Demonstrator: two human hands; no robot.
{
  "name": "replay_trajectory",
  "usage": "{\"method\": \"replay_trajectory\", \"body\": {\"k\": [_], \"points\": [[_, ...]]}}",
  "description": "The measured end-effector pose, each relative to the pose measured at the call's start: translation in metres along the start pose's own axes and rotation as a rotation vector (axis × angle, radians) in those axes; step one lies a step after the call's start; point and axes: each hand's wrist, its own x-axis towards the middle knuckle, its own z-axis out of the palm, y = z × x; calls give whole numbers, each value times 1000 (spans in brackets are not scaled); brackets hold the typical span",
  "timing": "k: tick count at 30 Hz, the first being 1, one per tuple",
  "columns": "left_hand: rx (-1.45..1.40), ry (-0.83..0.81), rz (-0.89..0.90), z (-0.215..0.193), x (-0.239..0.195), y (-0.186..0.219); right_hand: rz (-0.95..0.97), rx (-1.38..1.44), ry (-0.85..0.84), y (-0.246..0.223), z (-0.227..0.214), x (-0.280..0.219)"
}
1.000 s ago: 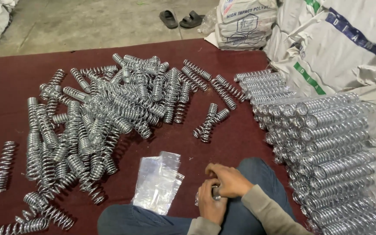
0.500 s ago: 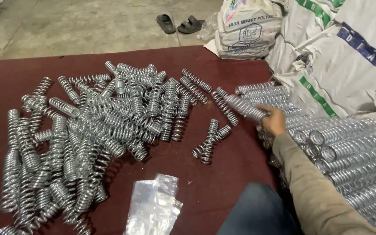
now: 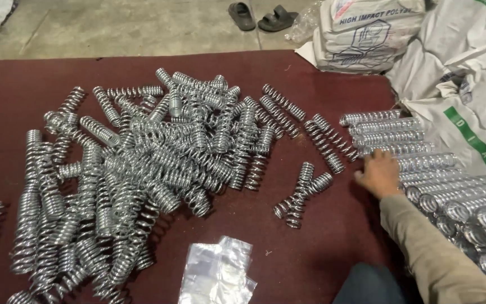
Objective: The person is picking up metal springs from a pile and placing them into individual plastic bags while sitting on the floor.
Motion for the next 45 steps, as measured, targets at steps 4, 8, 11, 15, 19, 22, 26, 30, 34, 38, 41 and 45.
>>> {"method": "replay_trajectory", "body": {"k": [4,8,11,15,19,22,26,30,34,38,41,45], "points": [[164,158,113,-10,5,21,-173,452,-662,-124,-34,-63],[346,-31,37,-88,-9,79,-78,423,-533,-162,-6,-83],[-234,-130,138,-178,-68,148,12,558,-462,-147,-12,-60],[-41,-1099,222,-144,-38,184,262,1144,-327,-141,-104,-76],[-86,-949,63,-81,-42,231,142,1687,-366,-142,-118,-136],[-187,-1039,-117,-71,-33,231,199,1726,-468,-175,-116,-191],[-327,-1101,-284,-97,-19,218,340,1637,-665,-210,-105,-242],[-476,-646,-485,-125,-16,214,312,1339,-617,-225,-129,-265],[-1030,17,-107,-200,14,237,165,1244,-232,-220,-109,-263],[-1271,66,-152,-316,41,261,-149,1289,25,-218,-196,-264],[-1319,-28,-106,-364,23,268,-537,1396,-70,-223,-235,-269],[-1836,-709,-651,-288,-73,256,-634,1520,161,-226,-222,-295]]}}
